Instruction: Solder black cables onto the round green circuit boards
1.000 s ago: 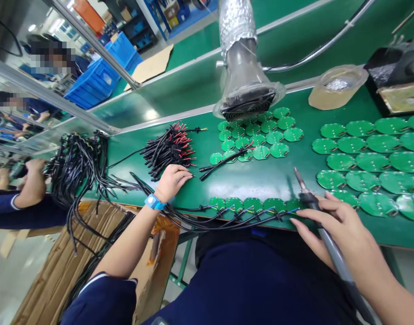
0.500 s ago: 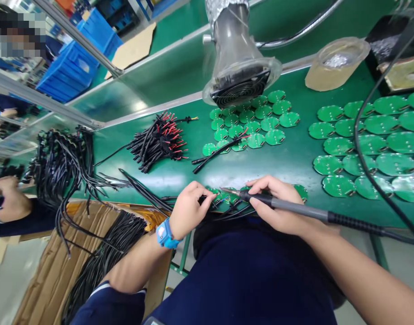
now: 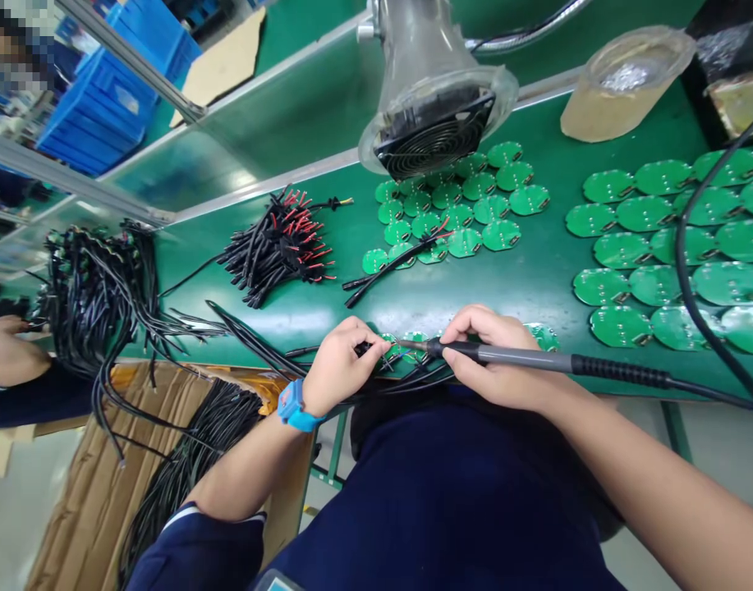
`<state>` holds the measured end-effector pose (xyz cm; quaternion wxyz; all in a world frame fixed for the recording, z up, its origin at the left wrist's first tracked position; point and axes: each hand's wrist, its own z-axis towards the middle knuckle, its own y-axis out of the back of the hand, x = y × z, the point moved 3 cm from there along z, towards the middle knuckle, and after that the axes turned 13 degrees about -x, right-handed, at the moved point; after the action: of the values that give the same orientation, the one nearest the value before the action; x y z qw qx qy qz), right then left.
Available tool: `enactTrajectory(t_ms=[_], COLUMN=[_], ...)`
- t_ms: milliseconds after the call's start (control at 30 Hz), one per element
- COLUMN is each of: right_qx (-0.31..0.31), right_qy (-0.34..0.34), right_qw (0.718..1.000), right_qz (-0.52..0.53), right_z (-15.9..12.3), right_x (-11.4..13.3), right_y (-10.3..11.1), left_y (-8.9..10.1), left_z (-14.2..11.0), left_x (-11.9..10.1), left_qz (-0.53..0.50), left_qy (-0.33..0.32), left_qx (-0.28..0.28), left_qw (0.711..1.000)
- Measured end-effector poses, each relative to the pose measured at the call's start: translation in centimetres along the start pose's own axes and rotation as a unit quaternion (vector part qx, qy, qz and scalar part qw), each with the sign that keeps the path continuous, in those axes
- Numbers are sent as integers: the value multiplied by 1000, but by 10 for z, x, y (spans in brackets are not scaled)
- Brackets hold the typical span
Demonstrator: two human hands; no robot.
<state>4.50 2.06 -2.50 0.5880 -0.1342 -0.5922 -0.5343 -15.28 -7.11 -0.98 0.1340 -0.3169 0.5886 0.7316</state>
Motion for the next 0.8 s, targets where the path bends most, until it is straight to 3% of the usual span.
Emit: enactTrajectory(t_ms=[800], right_qx=[20], right_qy=[-29], right_qw=[999], right_qz=[-17], right_z=[2], right_x=[-1], right_y=[-2], left_y=[-2], left_z=[8], left_x=[2], left_qz=[26], left_qy=[51], left_qx=[31], left_qw=[998])
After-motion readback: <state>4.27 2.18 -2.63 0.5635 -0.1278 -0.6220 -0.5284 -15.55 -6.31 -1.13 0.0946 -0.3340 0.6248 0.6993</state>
